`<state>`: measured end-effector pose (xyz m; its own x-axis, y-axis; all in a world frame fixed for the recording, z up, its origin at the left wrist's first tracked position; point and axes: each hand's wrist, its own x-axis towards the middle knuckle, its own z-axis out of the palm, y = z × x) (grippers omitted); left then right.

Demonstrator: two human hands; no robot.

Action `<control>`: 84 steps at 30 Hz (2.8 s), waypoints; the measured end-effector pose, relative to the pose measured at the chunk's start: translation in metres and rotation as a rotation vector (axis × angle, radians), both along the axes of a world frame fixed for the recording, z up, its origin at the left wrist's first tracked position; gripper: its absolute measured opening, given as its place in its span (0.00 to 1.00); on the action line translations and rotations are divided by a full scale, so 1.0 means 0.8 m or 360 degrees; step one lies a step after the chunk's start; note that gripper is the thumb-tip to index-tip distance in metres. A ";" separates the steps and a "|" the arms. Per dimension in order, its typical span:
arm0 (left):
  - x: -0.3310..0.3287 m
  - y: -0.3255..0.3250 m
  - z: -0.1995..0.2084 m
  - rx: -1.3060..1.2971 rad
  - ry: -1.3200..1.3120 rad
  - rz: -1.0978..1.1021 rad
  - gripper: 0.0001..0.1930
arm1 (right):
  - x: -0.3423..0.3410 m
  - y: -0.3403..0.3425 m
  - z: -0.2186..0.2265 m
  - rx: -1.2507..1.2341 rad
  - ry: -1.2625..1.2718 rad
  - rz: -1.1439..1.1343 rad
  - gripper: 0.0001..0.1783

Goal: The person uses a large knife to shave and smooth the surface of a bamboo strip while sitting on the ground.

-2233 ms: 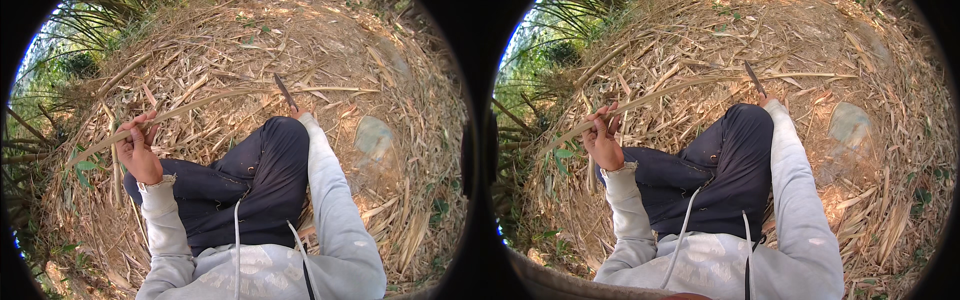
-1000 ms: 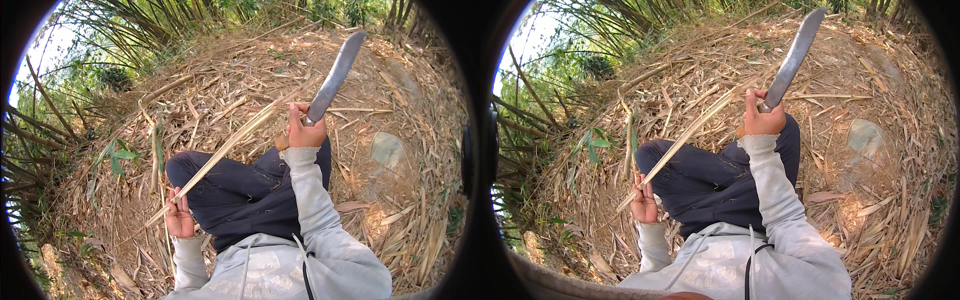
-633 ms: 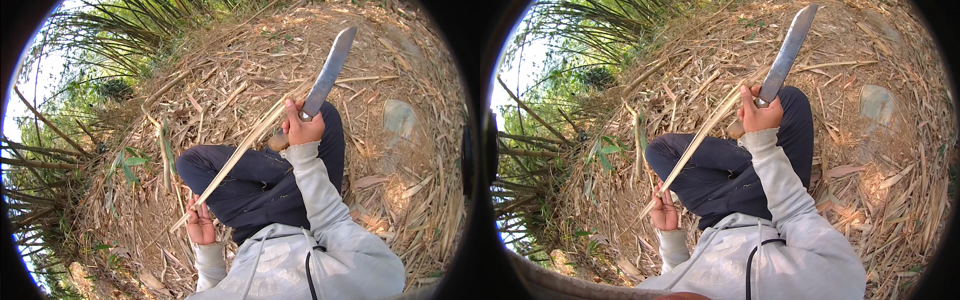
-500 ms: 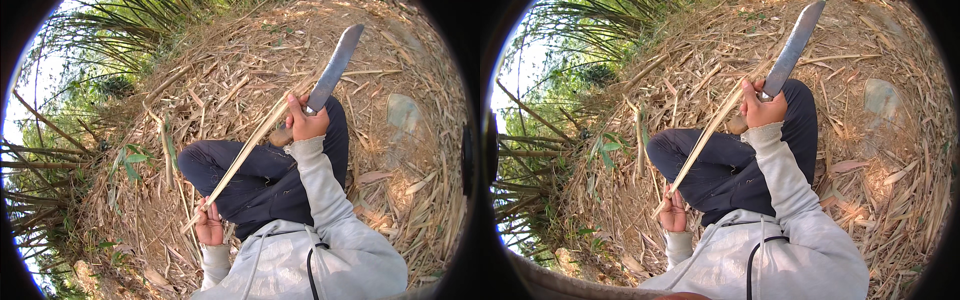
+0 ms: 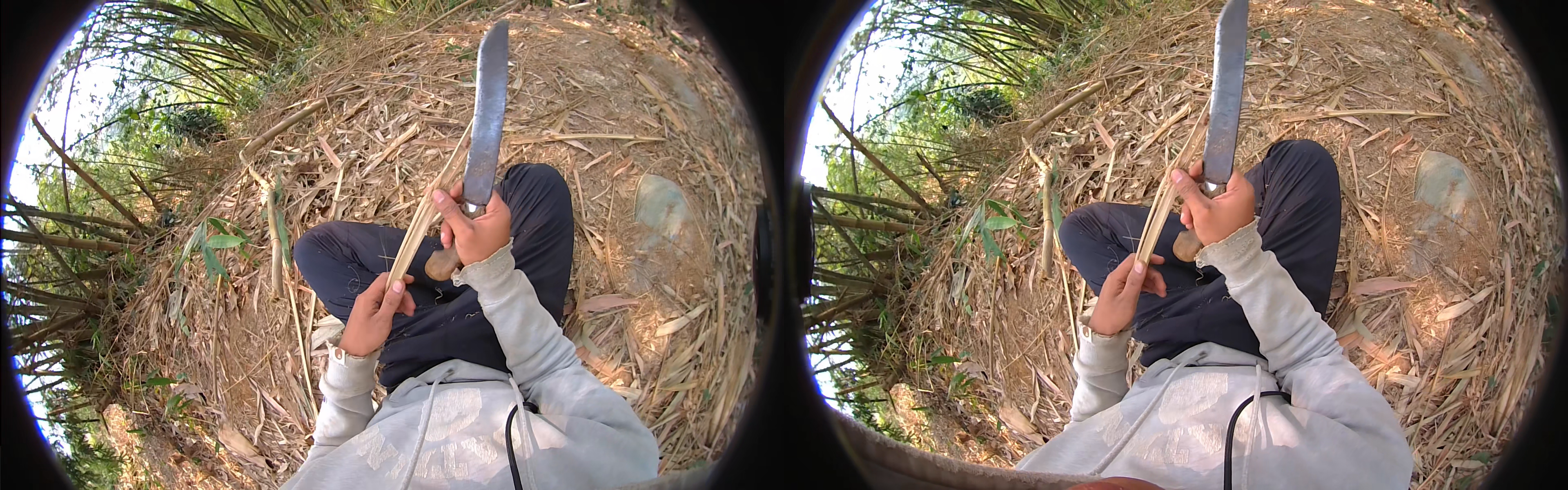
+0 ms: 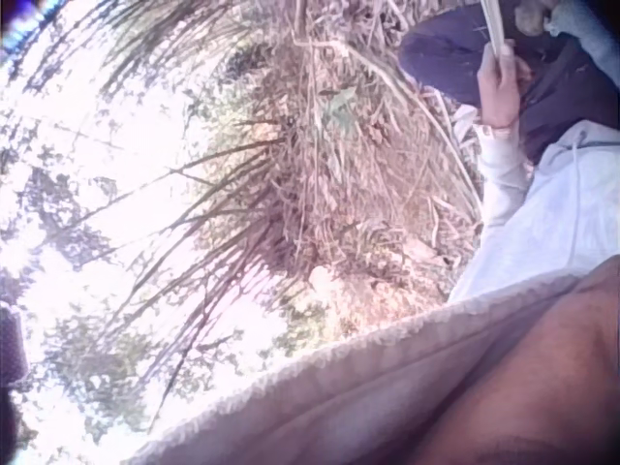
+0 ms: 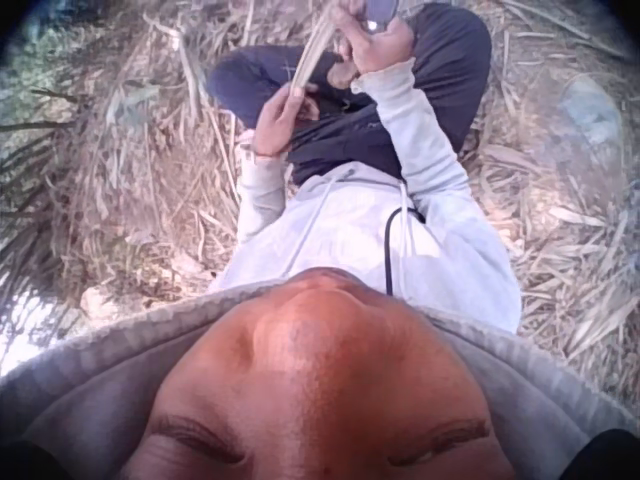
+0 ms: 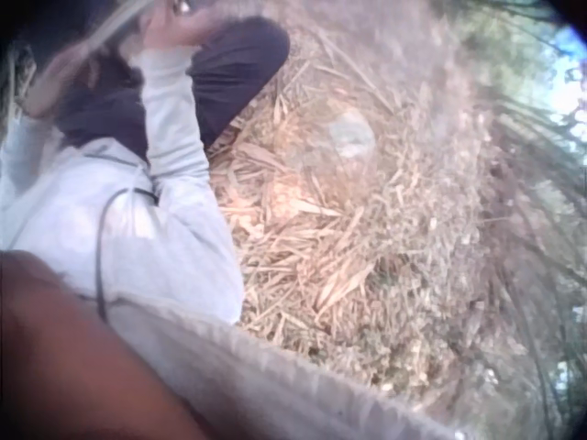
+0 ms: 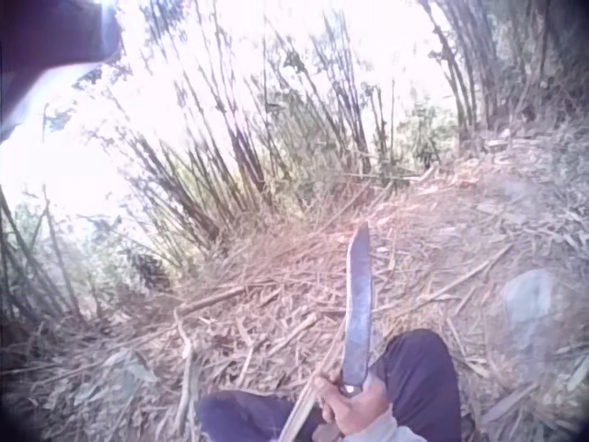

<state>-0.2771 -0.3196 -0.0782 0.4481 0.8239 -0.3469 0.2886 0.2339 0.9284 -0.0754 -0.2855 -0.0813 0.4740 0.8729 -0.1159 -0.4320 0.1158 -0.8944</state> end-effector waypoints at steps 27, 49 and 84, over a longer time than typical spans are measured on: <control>-0.017 -0.038 0.012 -0.0772 -0.0165 0.0399 0.23 | 0.076 0.018 -0.039 0.0635 -0.2851 0.0435 0.20; -0.037 -0.020 0.002 -0.0794 -0.0271 0.0532 0.25 | 0.038 0.011 -0.042 0.0392 -0.2586 0.0572 0.14; -0.223 -0.064 -0.169 0.0684 0.1645 0.1393 0.14 | 0.019 -0.033 -0.051 -0.0507 -0.0580 0.0319 0.15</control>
<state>-0.4559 -0.3706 -0.2133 -0.5503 0.8222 0.1456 0.7817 0.4461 0.4358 -0.0605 -0.3117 -0.1223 0.3603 0.8990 -0.2492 -0.0722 -0.2394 -0.9682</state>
